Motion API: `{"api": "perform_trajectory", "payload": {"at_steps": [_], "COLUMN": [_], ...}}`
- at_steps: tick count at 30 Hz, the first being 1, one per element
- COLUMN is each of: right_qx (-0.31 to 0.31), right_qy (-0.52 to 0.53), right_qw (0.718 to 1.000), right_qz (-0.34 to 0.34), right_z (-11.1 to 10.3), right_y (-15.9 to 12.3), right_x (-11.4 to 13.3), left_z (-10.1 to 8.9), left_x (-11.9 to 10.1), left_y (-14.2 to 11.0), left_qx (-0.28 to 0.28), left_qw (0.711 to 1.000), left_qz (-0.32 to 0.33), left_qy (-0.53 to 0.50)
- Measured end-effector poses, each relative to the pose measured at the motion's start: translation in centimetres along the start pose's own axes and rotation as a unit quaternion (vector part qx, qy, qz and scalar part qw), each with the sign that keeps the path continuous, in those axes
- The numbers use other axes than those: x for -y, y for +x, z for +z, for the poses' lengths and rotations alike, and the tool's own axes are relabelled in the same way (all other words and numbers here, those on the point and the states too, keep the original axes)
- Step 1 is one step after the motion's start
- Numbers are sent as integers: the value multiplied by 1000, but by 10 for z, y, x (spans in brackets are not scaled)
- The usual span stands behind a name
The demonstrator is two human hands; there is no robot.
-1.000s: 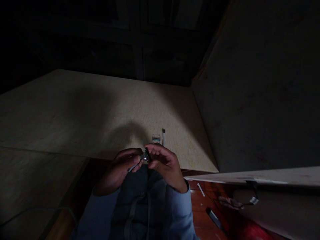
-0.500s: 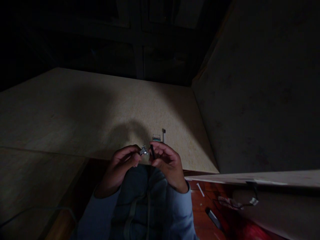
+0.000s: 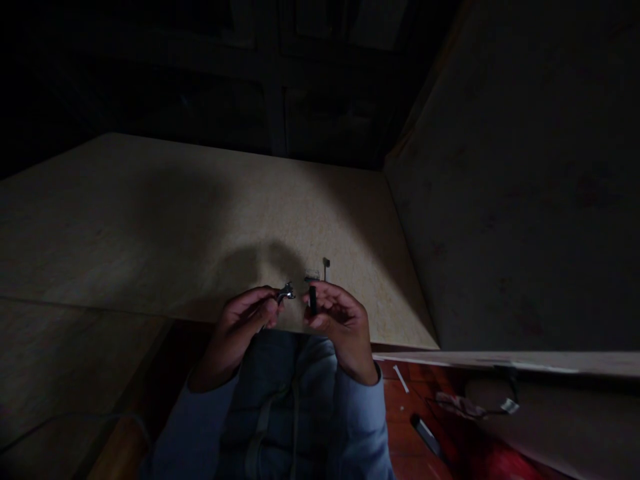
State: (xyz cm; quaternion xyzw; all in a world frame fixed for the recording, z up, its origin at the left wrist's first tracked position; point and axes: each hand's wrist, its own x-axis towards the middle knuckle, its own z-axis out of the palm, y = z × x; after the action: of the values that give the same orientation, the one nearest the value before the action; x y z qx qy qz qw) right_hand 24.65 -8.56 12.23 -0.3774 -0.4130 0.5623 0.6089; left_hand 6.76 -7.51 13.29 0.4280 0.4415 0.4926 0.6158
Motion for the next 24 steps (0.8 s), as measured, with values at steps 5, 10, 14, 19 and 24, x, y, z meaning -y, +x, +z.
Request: {"api": "perform_trajectory", "payload": {"at_steps": [5,10,14,19,24], "right_qx": [-12,-2,-21,-36,-37], "right_qy": [2,40,34,26,32], "right_qw": [1000,999,999,999,999], "right_qz": [-10,-7,-3,-7,-18], "right_z": [-5,-5,-4,-6,-6], "right_y": [1,2,2,1,1], "right_x": [-2,1,3,2,3], "left_z": [1,5,7,6,1], "left_x": [2,5,7,13,24], "left_y": [3,7,8,11,17], "left_qx": [-11,-7,-19,-37,-54], "left_qw": [1000,1000,1000,998,991], "left_qz": [-9,-2,-2,20,61], "left_qy": [-7,-18,1,45,108]}}
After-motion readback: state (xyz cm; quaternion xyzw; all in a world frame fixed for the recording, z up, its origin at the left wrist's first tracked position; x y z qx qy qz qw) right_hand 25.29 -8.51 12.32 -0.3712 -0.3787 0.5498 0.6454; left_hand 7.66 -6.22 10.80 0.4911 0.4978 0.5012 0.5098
